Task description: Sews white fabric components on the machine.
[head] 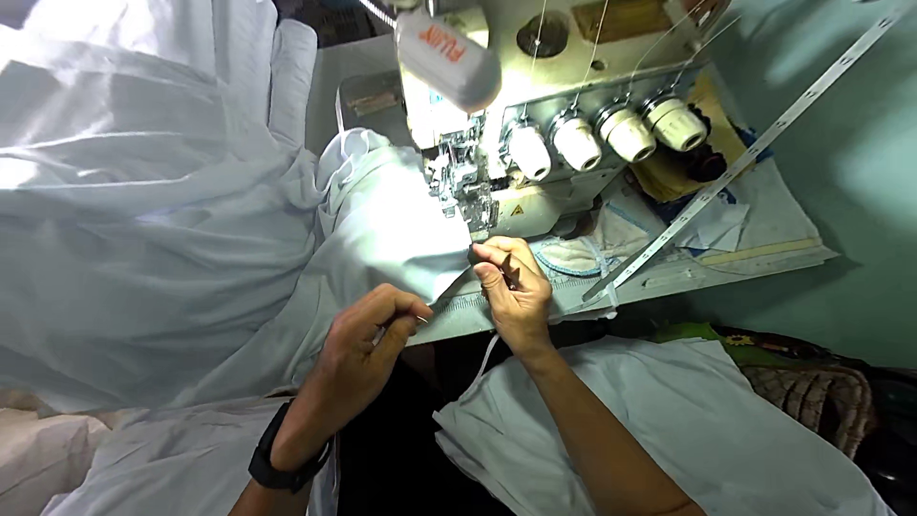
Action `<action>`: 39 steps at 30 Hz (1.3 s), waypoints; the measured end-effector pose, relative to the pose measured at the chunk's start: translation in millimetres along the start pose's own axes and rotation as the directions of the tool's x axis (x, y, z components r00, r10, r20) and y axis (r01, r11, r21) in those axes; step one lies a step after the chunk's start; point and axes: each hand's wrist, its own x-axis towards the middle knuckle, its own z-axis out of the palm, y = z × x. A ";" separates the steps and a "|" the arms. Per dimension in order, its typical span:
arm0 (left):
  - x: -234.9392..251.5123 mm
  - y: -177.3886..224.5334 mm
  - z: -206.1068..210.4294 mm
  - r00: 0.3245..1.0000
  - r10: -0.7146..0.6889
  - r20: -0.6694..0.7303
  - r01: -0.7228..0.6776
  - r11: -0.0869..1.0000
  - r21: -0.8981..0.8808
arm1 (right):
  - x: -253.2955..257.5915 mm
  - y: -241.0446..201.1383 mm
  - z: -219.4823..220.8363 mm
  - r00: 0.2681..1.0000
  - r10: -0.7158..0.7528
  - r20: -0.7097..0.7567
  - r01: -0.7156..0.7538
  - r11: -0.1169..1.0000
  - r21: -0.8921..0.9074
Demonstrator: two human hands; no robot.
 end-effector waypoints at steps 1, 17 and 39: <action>7.3 2.2 1.0 0.998 0.047 -0.052 -0.046 0.999 0.021 | 6.6 2.1 0.4 0.998 0.026 0.050 -0.027 0.999 0.027; 86.0 0.5 8.9 0.989 -0.023 -0.146 0.069 0.947 0.315 | -14.1 -27.0 9.3 0.943 0.325 0.067 -0.331 0.899 0.288; 145.2 -55.9 -35.2 0.981 0.124 -0.149 -0.049 0.904 0.426 | -34.6 18.5 21.7 0.981 -0.148 0.128 0.175 0.957 -0.232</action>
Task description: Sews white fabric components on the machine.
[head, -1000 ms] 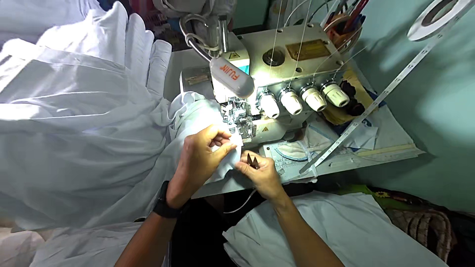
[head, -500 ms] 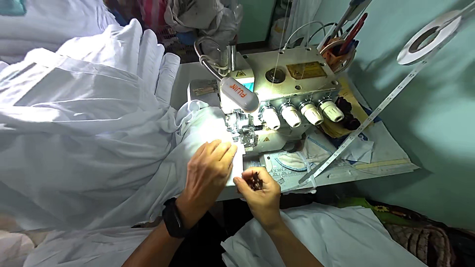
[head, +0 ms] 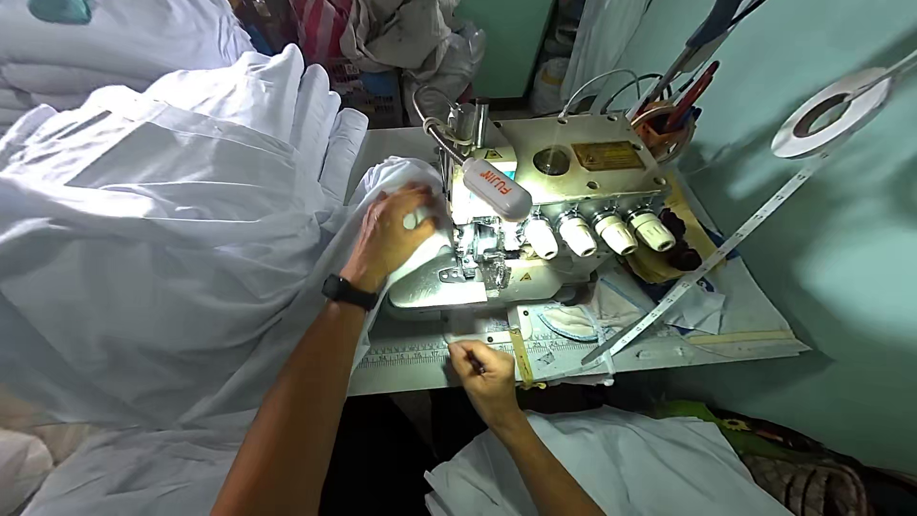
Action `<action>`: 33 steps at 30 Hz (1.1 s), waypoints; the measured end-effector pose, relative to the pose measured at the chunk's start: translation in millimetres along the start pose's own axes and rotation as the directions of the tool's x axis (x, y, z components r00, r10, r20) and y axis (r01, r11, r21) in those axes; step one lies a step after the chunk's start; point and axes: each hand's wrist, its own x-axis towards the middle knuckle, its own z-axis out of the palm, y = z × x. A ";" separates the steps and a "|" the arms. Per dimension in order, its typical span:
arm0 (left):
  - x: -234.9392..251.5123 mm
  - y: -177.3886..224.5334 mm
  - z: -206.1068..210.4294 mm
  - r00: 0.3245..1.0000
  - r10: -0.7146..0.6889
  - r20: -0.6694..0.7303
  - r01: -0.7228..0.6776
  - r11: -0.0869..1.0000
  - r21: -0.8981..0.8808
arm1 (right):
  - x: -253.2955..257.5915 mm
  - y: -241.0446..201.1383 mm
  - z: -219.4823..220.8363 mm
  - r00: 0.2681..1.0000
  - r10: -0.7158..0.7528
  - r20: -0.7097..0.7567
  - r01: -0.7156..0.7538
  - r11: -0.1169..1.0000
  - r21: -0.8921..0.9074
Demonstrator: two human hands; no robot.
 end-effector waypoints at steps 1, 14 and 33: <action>4.8 -0.9 0.4 0.996 -0.082 -0.028 0.081 0.997 -0.015 | -9.8 7.7 0.0 0.999 -0.026 0.028 0.028 0.998 -0.053; -125.5 55.4 11.6 0.814 -0.581 -0.027 0.558 0.793 -0.243 | 100.2 -53.4 -43.4 0.954 -0.114 0.277 0.250 0.811 -0.528; -276.0 83.0 1.7 0.967 -0.249 -0.052 0.148 0.716 -0.682 | 12.1 -11.8 12.9 0.952 -0.228 0.206 0.294 0.868 -0.399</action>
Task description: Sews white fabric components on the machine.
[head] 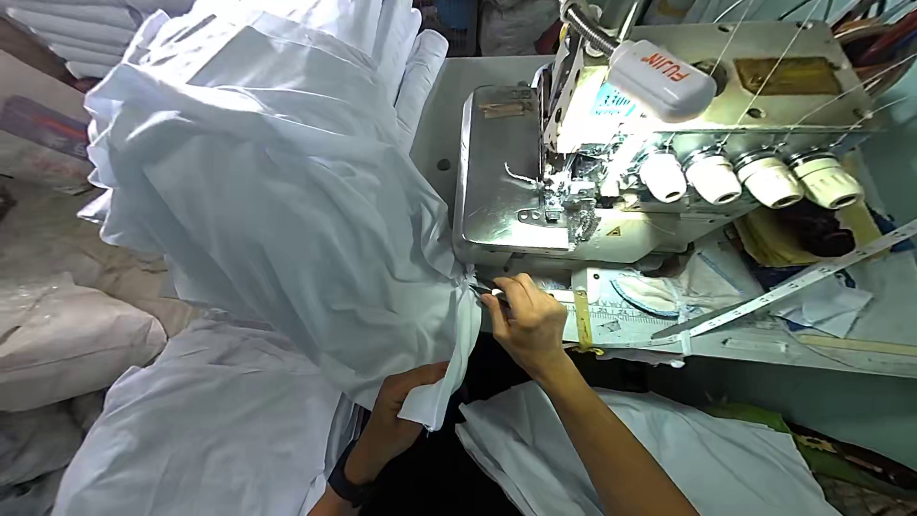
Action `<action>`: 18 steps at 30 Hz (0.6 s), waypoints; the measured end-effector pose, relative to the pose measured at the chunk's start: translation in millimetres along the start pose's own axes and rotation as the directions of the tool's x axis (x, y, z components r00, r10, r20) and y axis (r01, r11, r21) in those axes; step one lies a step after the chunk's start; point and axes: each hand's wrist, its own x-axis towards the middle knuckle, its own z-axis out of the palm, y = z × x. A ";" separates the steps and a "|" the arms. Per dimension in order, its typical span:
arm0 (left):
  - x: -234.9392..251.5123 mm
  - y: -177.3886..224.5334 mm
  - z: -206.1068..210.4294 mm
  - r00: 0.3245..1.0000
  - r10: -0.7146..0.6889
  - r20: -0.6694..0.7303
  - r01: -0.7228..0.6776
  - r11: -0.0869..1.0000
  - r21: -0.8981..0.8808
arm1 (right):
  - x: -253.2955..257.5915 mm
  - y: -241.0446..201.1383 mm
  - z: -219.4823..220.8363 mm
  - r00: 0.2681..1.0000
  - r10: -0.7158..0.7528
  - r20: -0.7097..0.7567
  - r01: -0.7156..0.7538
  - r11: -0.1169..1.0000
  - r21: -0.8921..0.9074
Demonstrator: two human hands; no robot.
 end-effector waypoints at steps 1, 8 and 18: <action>-0.4 0.7 -0.1 1.000 0.017 -0.002 -0.017 1.000 0.018 | -0.8 -0.9 2.9 1.000 -0.012 0.002 0.012 0.999 -0.031; -6.8 3.1 -2.4 0.999 0.033 0.003 -0.033 0.999 0.017 | -5.5 -1.7 3.9 1.000 0.023 -0.006 -0.024 0.998 -0.059; -5.9 7.4 -21.5 0.964 -0.086 0.253 0.104 0.993 -0.061 | -10.1 -2.9 -7.2 0.991 0.118 0.061 -0.133 0.897 0.422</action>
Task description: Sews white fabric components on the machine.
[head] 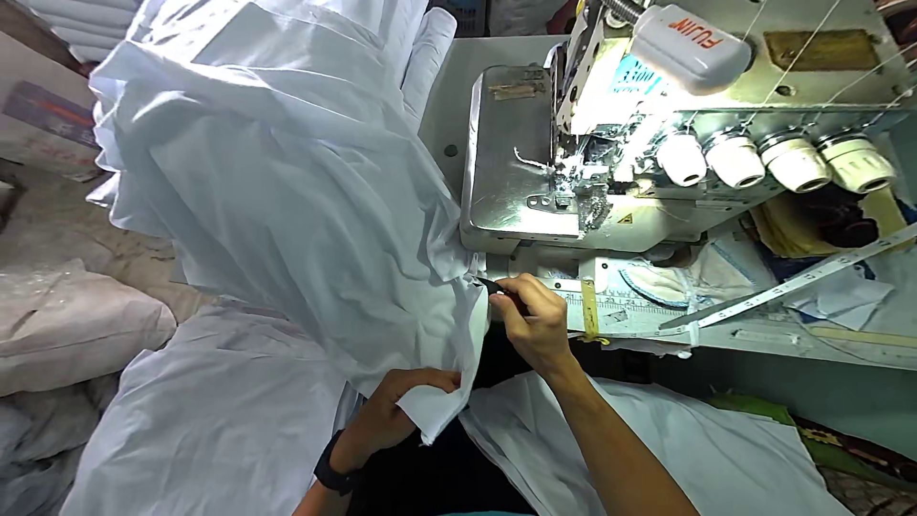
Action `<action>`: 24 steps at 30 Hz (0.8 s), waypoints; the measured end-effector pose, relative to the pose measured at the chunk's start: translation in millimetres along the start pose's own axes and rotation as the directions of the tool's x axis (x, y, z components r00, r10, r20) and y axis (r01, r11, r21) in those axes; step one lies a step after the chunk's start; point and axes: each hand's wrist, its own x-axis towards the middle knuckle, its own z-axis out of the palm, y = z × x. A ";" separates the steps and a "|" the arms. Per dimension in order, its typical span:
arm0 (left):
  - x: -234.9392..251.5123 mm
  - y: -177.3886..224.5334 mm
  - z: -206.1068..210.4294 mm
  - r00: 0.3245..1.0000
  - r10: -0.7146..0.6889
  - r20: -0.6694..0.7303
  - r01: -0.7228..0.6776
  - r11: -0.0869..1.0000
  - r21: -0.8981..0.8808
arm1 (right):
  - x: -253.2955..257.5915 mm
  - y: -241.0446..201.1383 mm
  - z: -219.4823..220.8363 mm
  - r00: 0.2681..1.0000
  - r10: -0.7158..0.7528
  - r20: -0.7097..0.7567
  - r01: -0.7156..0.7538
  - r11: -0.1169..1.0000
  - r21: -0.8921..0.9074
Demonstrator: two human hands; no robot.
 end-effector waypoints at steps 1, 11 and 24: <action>-0.6 2.0 -2.8 1.000 -0.010 -0.007 0.010 1.000 -0.008 | 0.0 -0.5 -1.3 1.000 0.009 0.004 -0.009 1.000 0.003; -10.0 2.4 -4.4 0.997 -0.027 0.073 0.031 0.998 -0.056 | -0.5 -6.9 -4.8 1.000 0.028 -0.005 -0.028 0.997 0.077; -135.9 130.6 -56.1 0.858 0.241 -0.454 0.130 0.753 0.645 | 28.9 -79.6 57.4 0.642 0.148 0.752 -0.372 0.918 0.137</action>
